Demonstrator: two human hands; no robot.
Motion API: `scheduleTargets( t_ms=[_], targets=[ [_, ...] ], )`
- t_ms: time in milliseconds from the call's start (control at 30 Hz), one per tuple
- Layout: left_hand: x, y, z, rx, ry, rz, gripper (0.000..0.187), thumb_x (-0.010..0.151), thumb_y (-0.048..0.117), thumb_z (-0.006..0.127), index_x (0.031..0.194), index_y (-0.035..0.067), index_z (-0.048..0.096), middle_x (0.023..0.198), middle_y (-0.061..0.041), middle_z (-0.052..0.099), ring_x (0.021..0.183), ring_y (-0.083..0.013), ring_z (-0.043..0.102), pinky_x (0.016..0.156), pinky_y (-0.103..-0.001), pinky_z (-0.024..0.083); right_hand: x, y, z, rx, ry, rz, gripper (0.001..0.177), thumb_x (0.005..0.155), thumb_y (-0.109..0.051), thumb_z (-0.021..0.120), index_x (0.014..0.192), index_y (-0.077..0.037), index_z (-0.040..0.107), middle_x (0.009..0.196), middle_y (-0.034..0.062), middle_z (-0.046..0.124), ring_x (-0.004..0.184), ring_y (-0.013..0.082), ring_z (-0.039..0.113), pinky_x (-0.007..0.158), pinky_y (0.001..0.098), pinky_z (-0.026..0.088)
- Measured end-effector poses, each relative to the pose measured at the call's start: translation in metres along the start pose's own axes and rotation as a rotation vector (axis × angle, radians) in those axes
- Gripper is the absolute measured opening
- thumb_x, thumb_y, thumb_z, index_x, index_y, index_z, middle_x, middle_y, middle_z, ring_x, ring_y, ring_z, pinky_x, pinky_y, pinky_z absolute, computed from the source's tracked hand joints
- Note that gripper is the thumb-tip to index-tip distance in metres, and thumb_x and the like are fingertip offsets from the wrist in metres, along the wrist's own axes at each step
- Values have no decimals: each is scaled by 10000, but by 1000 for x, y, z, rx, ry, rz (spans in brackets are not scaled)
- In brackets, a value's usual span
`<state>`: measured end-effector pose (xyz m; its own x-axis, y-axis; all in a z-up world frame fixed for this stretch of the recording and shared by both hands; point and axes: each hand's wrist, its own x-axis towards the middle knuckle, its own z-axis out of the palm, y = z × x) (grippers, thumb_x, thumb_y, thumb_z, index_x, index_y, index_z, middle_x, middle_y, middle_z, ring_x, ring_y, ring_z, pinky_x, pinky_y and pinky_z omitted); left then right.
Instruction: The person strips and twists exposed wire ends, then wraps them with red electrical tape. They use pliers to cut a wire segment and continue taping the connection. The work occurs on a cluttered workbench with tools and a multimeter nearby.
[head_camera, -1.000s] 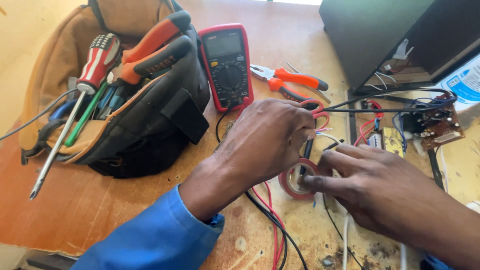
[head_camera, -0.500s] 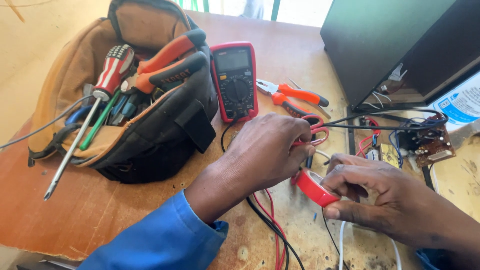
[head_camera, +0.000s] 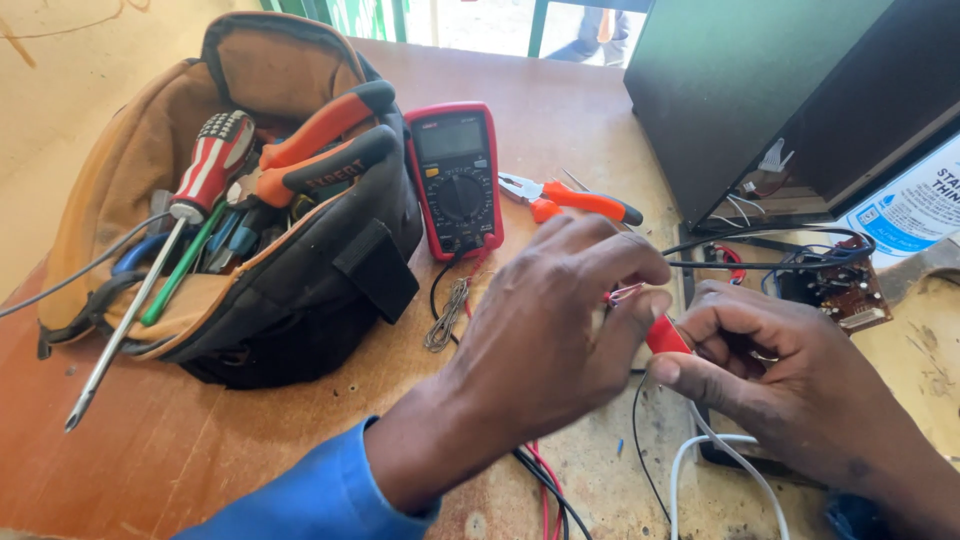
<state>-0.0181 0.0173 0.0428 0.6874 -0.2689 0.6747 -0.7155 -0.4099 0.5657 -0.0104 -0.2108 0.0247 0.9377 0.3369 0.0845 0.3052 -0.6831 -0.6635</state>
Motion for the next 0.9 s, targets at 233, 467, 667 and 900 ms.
scheduleTargets(
  t_ms=[233,467,667,900],
  targets=[
    [-7,3,10,-68,-50,-137,425,783,111,635,1203,105,572,966,-15,709,991,-312,690,913,-428,517,0,-2,5,-172,94,-144,161,810,-335,828,747,-200,767,631,-46,450,571,132,404,571,263,321],
    [-9,6,13,-76,-22,-94,291,795,57,601,1071,97,522,974,-61,712,935,-266,699,902,-401,485,-2,-2,7,-207,141,-200,160,810,-331,820,781,-202,730,655,-31,451,611,133,455,596,257,373],
    [-8,7,11,-63,3,-95,226,852,44,610,1054,108,531,965,-43,693,943,-273,665,836,-407,515,-3,-13,2,-96,65,-128,167,758,-288,882,886,-204,816,689,-41,526,632,112,471,590,246,397],
    [-8,7,12,-149,-25,-39,321,834,3,569,1135,95,503,982,-68,615,944,-299,624,937,-416,479,-5,-9,5,-212,124,-189,201,790,-340,833,908,-198,756,720,-20,496,663,138,501,622,267,434]
  ],
)
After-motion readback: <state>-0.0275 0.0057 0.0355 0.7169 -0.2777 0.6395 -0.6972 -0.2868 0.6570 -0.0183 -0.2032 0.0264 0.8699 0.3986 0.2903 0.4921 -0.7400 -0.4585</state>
